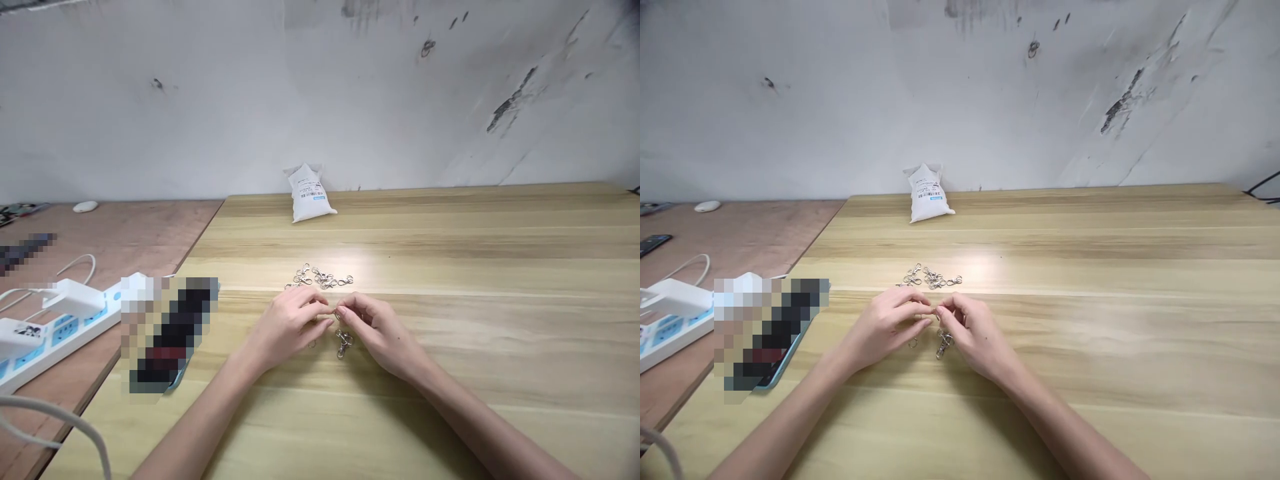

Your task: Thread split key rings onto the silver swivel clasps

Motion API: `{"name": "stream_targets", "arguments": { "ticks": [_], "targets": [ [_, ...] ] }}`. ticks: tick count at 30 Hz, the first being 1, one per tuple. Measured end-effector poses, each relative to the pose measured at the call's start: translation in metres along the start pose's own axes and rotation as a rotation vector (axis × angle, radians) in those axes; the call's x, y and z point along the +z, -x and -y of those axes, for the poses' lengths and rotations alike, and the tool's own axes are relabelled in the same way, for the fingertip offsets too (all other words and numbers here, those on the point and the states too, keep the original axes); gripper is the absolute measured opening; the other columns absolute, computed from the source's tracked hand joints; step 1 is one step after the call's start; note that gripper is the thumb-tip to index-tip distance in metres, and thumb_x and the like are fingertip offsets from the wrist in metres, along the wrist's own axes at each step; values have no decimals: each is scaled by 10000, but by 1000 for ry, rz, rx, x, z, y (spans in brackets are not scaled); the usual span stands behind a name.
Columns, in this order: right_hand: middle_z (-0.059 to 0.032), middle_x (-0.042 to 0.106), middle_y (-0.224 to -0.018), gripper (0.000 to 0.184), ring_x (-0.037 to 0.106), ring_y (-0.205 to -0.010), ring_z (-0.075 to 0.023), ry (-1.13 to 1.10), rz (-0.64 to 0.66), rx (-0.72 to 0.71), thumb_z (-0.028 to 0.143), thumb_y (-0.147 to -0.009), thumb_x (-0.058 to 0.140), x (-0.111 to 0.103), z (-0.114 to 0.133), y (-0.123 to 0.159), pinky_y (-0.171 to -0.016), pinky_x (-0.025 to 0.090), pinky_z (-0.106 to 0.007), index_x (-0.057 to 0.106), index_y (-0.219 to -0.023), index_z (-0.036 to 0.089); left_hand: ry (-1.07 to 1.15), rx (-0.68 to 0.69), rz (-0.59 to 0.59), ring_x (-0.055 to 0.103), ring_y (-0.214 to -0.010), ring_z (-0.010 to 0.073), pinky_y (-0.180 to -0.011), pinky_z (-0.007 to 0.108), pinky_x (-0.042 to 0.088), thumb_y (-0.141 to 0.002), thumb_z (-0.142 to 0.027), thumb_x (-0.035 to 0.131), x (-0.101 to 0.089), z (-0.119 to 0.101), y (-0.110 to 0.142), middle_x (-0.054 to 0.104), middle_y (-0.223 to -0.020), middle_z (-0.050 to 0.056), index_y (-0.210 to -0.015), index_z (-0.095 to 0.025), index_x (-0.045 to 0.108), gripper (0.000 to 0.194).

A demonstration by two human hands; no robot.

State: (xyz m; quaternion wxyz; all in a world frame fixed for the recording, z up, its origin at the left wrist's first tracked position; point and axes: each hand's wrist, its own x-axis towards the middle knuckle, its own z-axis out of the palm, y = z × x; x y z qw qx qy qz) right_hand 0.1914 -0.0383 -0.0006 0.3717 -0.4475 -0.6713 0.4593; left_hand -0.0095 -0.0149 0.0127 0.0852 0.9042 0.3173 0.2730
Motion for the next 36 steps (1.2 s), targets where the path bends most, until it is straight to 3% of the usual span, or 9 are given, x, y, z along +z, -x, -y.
{"name": "stream_targets", "arguments": {
  "ticks": [4, 11, 21, 31, 36],
  "targets": [
    [-33, 637, -730, 341, 532, -602, -117, -254, 14, 102, 475, -914, 552, 5, 5, 0, -541, 432, -244, 652, -885, 150, 78, -46, -33, 639, -817, 155, -716, 295, 459, -914, -173, 565, -2, -6, -3, 688, -872, 29, -857, -189, 675, 125],
    [-36, 689, -769, 331, 525, -532, -95, -413, -21, 170, 483, -846, 644, 8, 2, -1, -516, 481, -252, 691, -921, 163, 282, -212, -61, 633, -874, 163, -784, 310, 489, -899, -241, 623, -2, -11, -3, 686, -929, 38, -854, -199, 698, 97],
    [-60, 716, -876, 264, 558, -598, -102, -426, -14, 151, 406, -825, 682, 6, 4, -1, -524, 469, -240, 710, -952, 176, 494, -338, 14, 630, -921, 159, -832, 326, 511, -895, -182, 606, -3, -9, -3, 662, -980, 39, -861, -194, 672, 75],
    [-32, 681, -840, 309, 592, -628, -115, -454, 47, 183, 438, -793, 718, 8, 7, -1, -512, 509, -239, 694, -958, 178, 503, -369, 53, 630, -872, 157, -778, 306, 523, -902, -200, 591, -5, -8, -3, 656, -935, 44, -817, -174, 659, 112],
    [-19, 663, -772, 297, 578, -599, -108, -426, -27, 182, 443, -780, 729, 7, 5, -1, -517, 491, -238, 664, -873, 168, 568, -365, 51, 645, -902, 175, -801, 342, 561, -908, -240, 593, -6, -11, -4, 659, -977, 65, -858, -182, 694, 127]
  ]
}}
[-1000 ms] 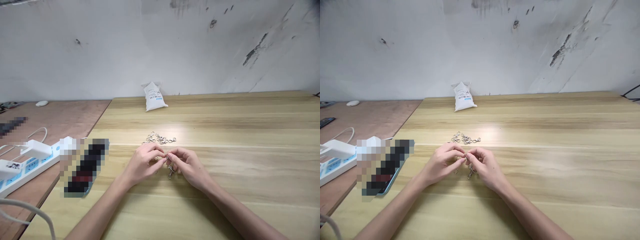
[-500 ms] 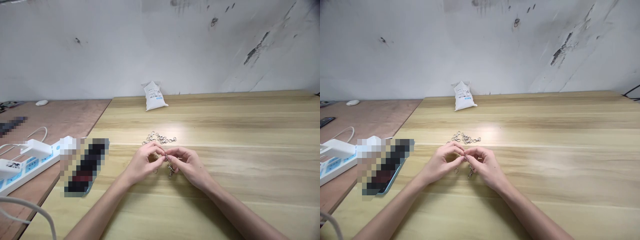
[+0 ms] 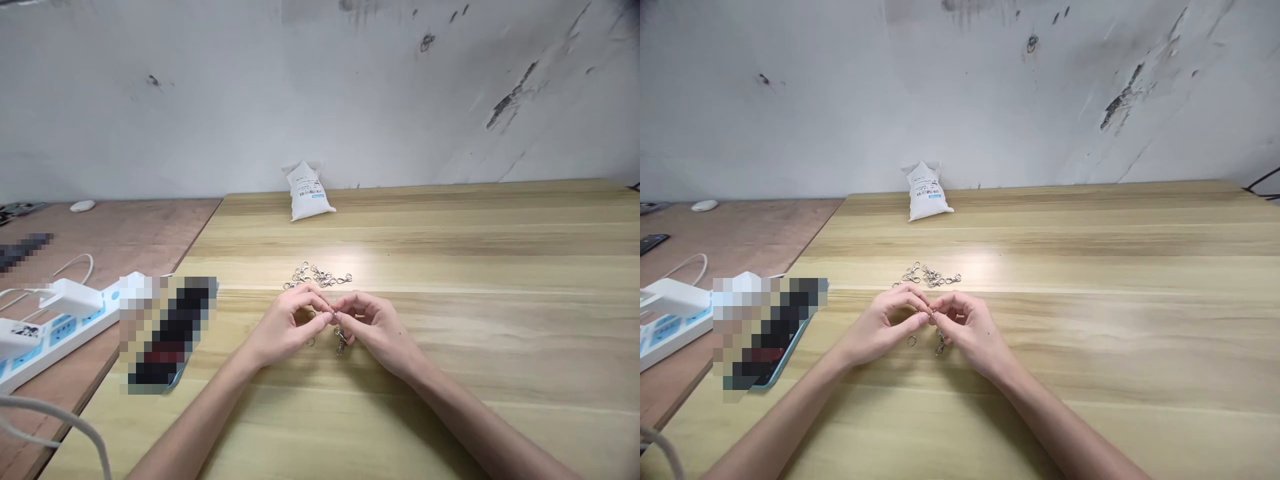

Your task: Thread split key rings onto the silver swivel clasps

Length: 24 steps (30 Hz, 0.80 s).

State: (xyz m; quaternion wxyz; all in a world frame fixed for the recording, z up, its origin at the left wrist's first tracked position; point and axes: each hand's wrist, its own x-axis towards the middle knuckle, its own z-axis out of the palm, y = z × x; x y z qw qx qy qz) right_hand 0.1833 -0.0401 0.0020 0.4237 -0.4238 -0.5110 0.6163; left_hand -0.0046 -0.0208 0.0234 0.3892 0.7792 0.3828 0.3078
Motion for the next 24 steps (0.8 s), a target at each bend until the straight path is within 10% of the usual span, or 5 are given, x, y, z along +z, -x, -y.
{"name": "stream_targets", "arguments": {
  "ticks": [13, 24],
  "targets": [
    [-38, 682, -818, 279, 625, -679, -128, -61, 111, 2, 430, -826, 697, -3, 1, 1, -555, 542, -250, 636, -919, 174, -183, 243, -27, 628, -826, 155, -748, 300, 504, -871, -118, 584, -1, -2, -1, 677, -867, 37, -849, -185, 691, 128],
    [-38, 702, -797, 296, 659, -695, -143, 50, 169, -24, 429, -898, 620, -14, 8, 3, -625, 552, -284, 692, -1056, 189, 224, -113, -24, 586, -793, 158, -731, 295, 488, -885, -282, 586, -1, 2, -2, 625, -830, 35, -754, -169, 626, 177]
  ]
}}
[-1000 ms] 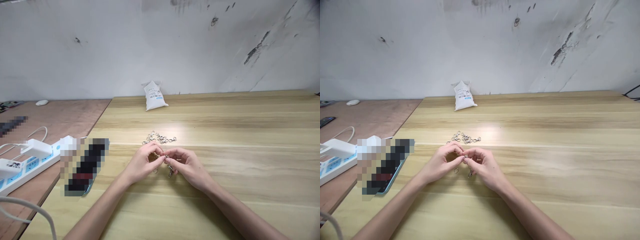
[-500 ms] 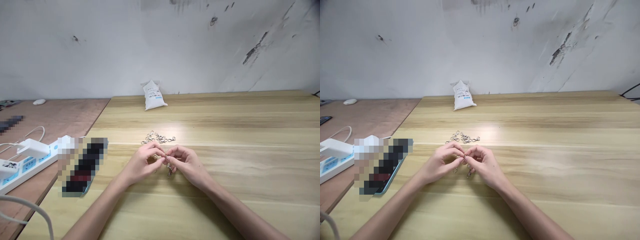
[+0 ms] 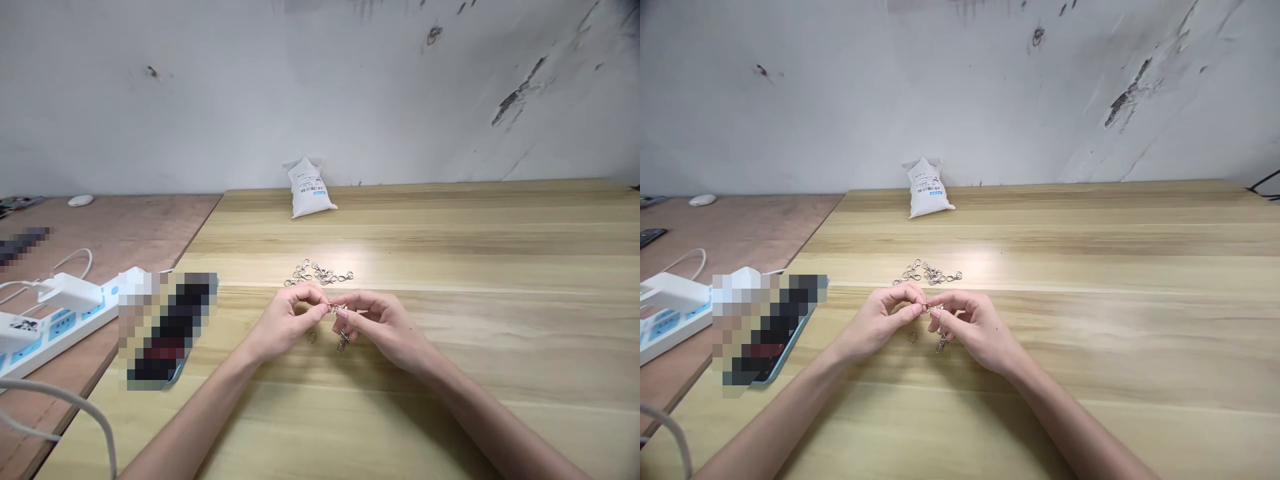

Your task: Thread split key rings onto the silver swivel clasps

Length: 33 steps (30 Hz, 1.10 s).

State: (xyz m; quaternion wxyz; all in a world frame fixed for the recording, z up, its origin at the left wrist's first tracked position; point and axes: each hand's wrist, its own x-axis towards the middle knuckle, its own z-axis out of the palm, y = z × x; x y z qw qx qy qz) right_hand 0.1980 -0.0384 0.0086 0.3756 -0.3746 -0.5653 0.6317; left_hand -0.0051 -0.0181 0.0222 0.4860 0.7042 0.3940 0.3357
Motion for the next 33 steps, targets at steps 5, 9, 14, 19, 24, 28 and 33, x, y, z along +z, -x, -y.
{"name": "stream_targets", "arguments": {
  "ticks": [5, 9, 14, 19, 24, 28, 33],
  "targets": [
    [-21, 686, -785, 249, 659, -655, -141, 153, -37, -52, 380, -903, 615, 3, 2, 2, -583, 538, -268, 696, -1068, 211, 174, -119, 25, 556, -789, 153, -749, 282, 458, -866, -333, 617, 0, 0, -2, 598, -819, 32, -749, -157, 633, 212],
    [-12, 668, -757, 192, 636, -600, -129, 354, -78, -191, 317, -909, 604, 7, -2, 3, -563, 517, -257, 697, -1034, 205, 241, -243, 55, 554, -788, 139, -744, 256, 434, -860, -338, 625, 0, -4, -2, 612, -814, 24, -760, -155, 647, 209],
    [-19, 663, -700, 183, 634, -601, -134, 394, -93, -236, 292, -935, 552, 7, -4, 3, -580, 515, -259, 692, -908, 177, 238, -311, 95, 566, -705, 131, -642, 249, 429, -858, -364, 619, 2, -7, 0, 633, -770, 17, -767, -163, 651, 223],
    [-19, 665, -704, 180, 636, -591, -133, 302, -106, -151, 297, -918, 567, 9, 0, 4, -564, 512, -251, 682, -868, 169, -14, -164, 19, 581, -754, 141, -708, 278, 454, -892, -317, 582, 2, -8, 2, 623, -811, 9, -785, -180, 621, 178],
    [-16, 662, -691, 192, 628, -607, -135, 261, -149, -92, 315, -906, 579, 9, -1, 3, -552, 487, -240, 692, -862, 166, -402, 194, -88, 597, -928, 163, -847, 317, 440, -892, -187, 576, 1, -8, 4, 635, -949, 21, -910, -208, 657, 85],
    [-24, 676, -710, 209, 601, -605, -126, 280, -148, -83, 318, -910, 571, 8, -4, 1, -539, 454, -230, 703, -858, 165, -634, 429, -84, 613, -899, 167, -818, 330, 415, -872, -135, 594, 3, -3, 4, 669, -929, 23, -936, -198, 665, 114],
    [-30, 684, -737, 226, 595, -607, -124, 300, -113, -99, 317, -925, 549, 9, -6, 1, -545, 456, -234, 700, -863, 161, -772, 565, -110, 608, -822, 158, -794, 329, 425, -880, -140, 596, 4, 0, 1, 681, -841, 22, -872, -183, 652, 72]
  ]
}}
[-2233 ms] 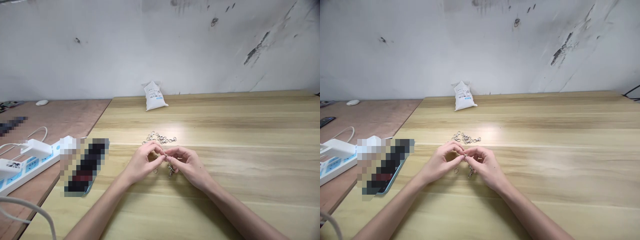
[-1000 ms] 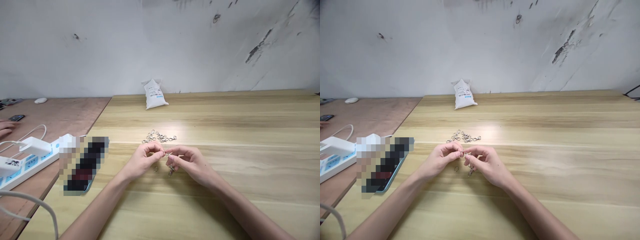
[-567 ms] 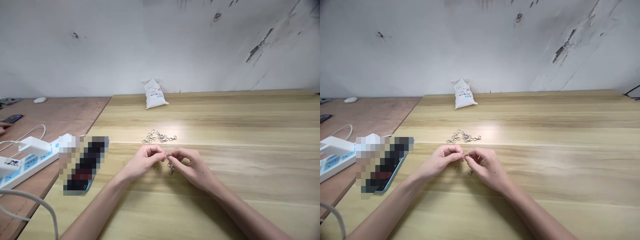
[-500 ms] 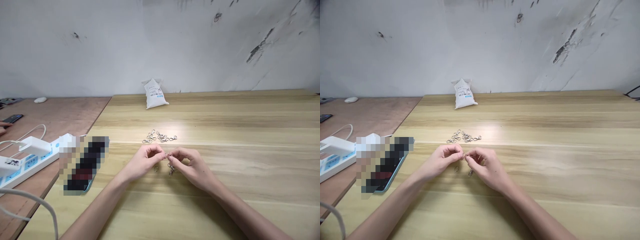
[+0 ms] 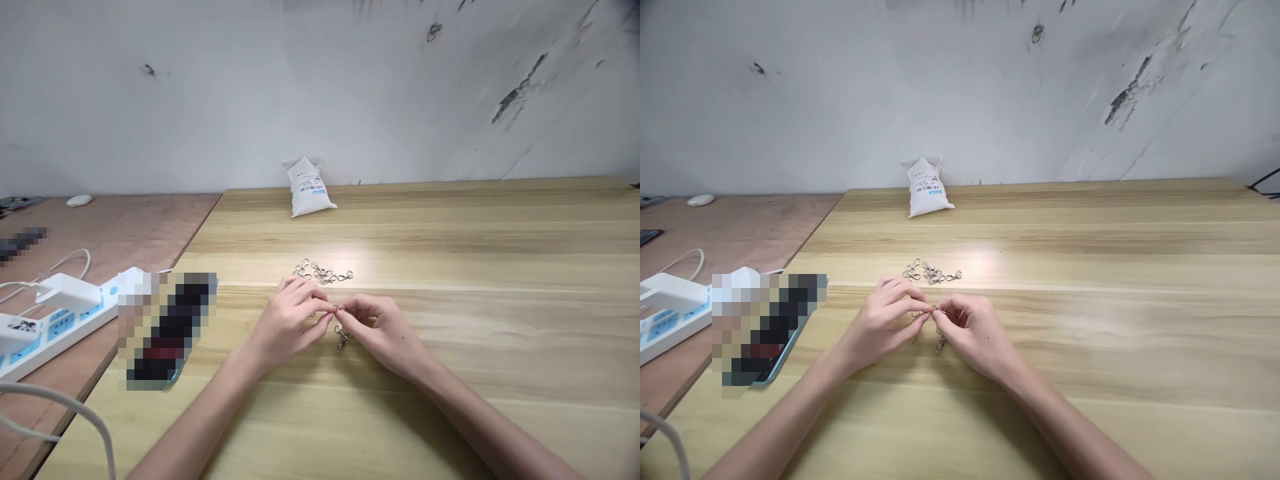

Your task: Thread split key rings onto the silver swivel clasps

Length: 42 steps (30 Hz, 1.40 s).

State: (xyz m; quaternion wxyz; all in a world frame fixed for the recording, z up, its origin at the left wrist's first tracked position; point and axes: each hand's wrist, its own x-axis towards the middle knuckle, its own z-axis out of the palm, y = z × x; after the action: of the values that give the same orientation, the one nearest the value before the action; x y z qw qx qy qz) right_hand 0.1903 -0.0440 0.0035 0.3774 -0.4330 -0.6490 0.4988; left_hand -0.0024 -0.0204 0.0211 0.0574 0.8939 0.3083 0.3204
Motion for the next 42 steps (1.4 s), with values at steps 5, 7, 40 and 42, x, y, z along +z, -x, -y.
{"name": "stream_targets", "arguments": {
  "ticks": [5, 7, 40, 42],
  "targets": [
    [-12, 652, -675, 234, 545, -577, -116, 148, 3, -61, 292, -935, 528, 0, -1, 1, -539, 419, -239, 694, -828, 166, -127, 91, 6, 597, -774, 152, -823, 338, 442, -887, -135, 582, 0, 0, -1, 692, -794, 16, -821, -178, 642, 99],
    [0, 633, -648, 228, 513, -560, -108, 199, -2, -85, 279, -933, 529, -1, -1, 2, -525, 390, -235, 684, -806, 170, -141, 118, 12, 600, -780, 148, -842, 337, 443, -887, -121, 577, 0, 0, -1, 696, -801, 10, -834, -180, 643, 103],
    [-23, 675, -678, 286, 520, -584, -142, 1213, -185, -668, 65, -918, 475, -1, -2, 3, -529, 331, -298, 669, -1122, 118, -44, -242, 38, 321, -1410, 264, -1151, 565, 236, -933, -176, 522, -3, 1, 2, 545, -1341, 75, -909, -209, 604, 91],
    [-27, 677, -686, 323, 519, -596, -142, 1222, -187, -669, 49, -912, 461, -2, -3, 3, -539, 342, -294, 660, -1157, 123, -43, -240, 54, 313, -1414, 267, -1152, 576, 233, -949, -173, 492, -2, 2, 3, 523, -1362, 96, -947, -202, 578, 91]
  ]
}}
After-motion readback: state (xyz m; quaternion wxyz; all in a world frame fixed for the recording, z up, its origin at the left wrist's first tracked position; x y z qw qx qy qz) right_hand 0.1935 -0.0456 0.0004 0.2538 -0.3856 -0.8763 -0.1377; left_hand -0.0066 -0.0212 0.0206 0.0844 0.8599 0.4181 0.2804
